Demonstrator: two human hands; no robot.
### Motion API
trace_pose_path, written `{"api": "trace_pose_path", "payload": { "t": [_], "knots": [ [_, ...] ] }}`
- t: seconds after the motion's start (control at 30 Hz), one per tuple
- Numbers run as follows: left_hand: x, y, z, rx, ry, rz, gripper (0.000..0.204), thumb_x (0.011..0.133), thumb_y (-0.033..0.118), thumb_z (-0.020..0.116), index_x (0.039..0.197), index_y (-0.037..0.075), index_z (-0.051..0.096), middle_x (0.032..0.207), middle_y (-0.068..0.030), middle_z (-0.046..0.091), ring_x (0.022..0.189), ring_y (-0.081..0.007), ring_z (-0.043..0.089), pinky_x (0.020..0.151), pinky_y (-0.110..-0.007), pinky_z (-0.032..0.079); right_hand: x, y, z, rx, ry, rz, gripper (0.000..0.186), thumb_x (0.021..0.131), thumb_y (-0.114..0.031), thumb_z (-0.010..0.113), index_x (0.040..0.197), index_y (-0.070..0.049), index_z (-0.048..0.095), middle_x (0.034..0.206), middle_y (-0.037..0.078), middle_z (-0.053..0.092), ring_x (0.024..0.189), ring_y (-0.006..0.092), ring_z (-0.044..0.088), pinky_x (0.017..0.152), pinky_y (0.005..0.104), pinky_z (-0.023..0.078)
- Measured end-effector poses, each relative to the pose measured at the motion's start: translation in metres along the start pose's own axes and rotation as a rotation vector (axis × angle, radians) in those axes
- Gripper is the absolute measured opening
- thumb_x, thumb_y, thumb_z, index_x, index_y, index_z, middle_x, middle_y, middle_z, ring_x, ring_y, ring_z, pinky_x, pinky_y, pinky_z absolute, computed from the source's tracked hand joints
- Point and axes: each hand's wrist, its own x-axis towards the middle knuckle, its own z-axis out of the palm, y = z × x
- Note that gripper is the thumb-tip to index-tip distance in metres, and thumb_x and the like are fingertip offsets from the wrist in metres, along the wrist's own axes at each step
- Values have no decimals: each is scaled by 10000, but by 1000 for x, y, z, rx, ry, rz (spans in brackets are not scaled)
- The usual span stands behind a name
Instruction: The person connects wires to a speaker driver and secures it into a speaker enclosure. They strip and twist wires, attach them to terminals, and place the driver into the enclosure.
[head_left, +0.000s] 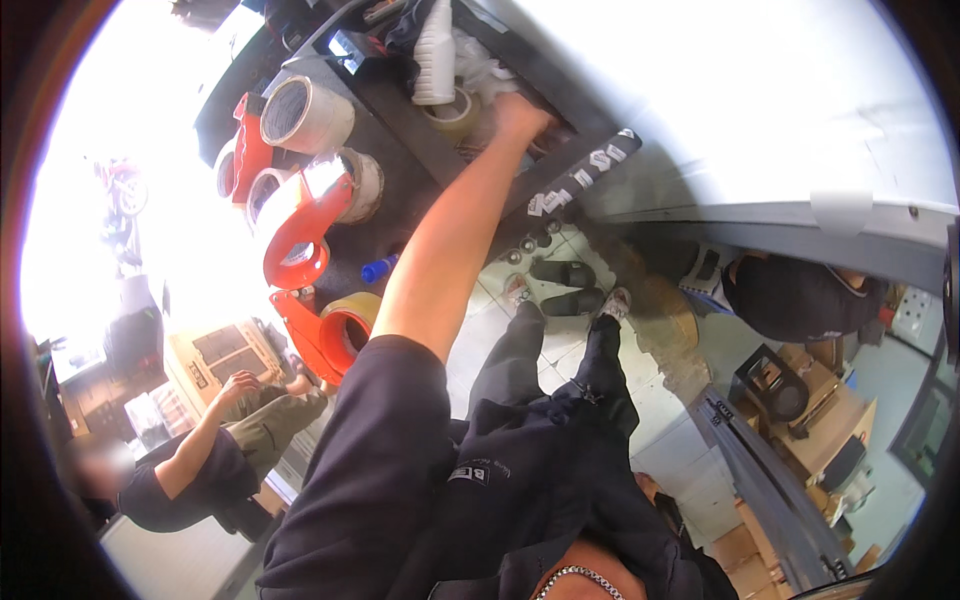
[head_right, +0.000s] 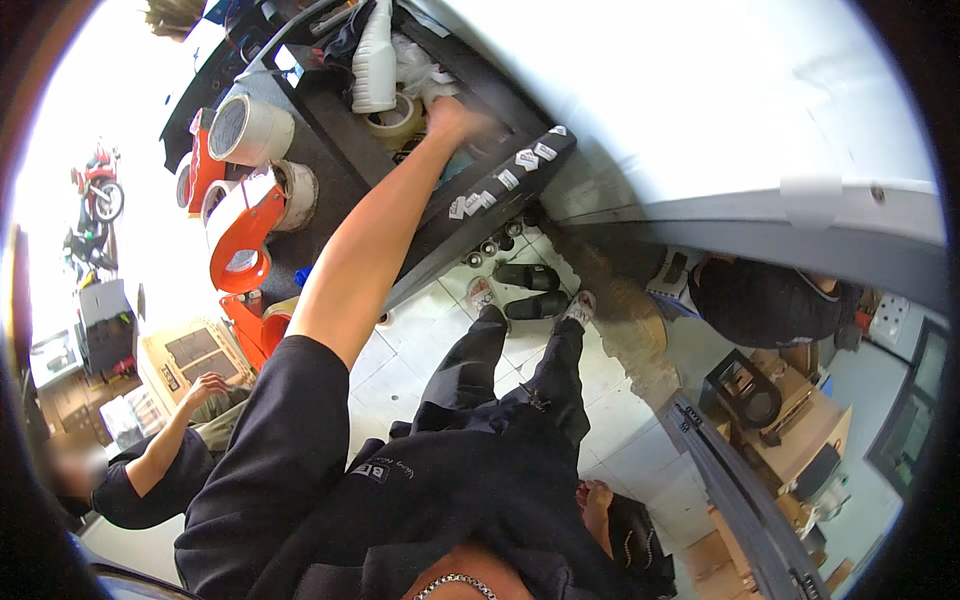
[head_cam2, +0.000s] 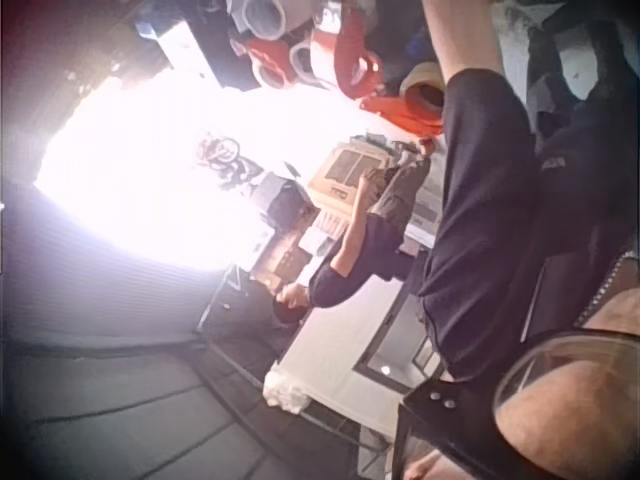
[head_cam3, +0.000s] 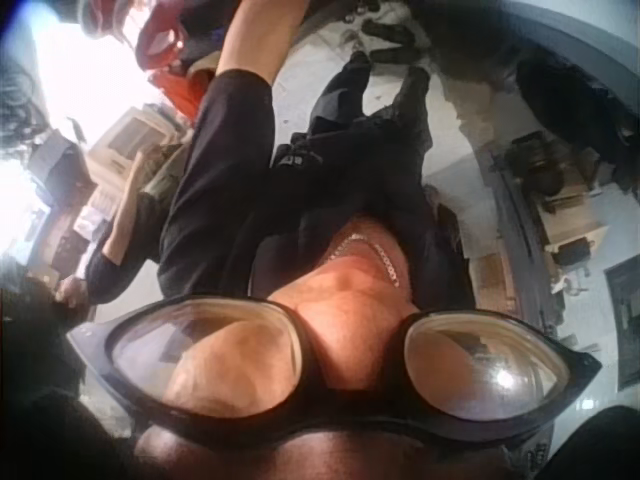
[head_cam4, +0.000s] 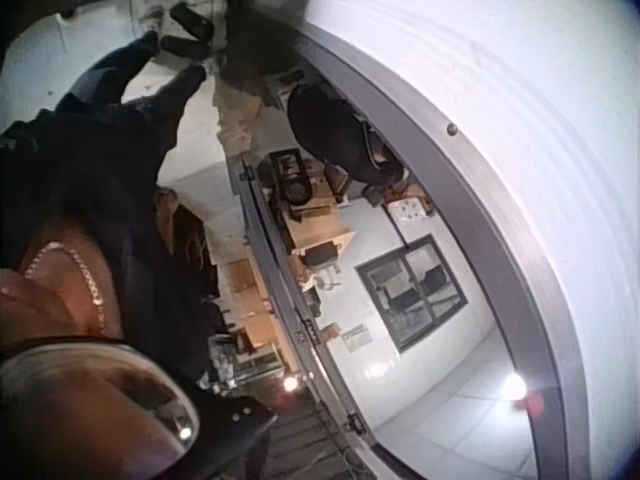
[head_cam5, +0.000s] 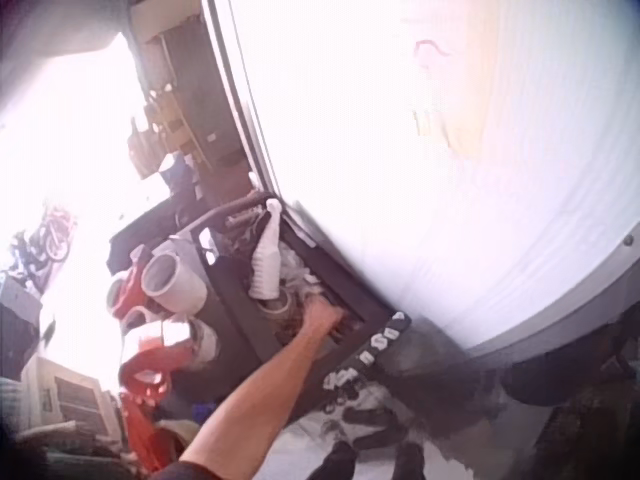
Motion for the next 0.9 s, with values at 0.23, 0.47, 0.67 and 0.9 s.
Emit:
{"api": "trace_pose_path", "payload": {
  "t": [0.23, 0.47, 0.67, 0.9],
  "knots": [
    [-41, -5, -10, -87, -82, 294, 478, 674, 236, 827, 974, -86, 641, 857, -170, 692, 744, -254, 686, 653, -329, 560, -17, -19, 89, -50, -197, -360, 198, 864, -77, 579, 1052, -21, 612, 811, 70, 640, 625, 109, 573, 476, 288, 443],
    [-24, -47, -48, 158, -76, 210, 455, 746, 240, 734, 1149, 45, 653, 1028, -172, 687, 843, -242, 679, 771, -342, 530, -23, 18, 104, 565, -215, -280, 317, 891, -175, 631, 1152, -31, 523, 900, 90, 646, 679, 159, 614, 561, 292, 522],
    [-63, -36, -36, 740, -96, 727, 447, 808, 217, 509, 1241, 186, 617, 1193, -173, 620, 1011, -308, 634, 892, -388, 489, -12, 161, 105, 676, -95, -184, 317, 891, -201, 628, 1148, -50, 521, 904, 107, 643, 692, 184, 626, 559, 337, 533],
    [-174, 9, -34, 264, 419, 846, 432, 831, 265, 482, 1169, 46, 639, 1153, -199, 627, 1080, -363, 589, 965, -433, 433, -66, 273, 97, 1025, 156, -136, 277, 892, -195, 585, 1140, -77, 556, 938, 77, 640, 747, 181, 619, 623, 336, 523]
  ]
}}
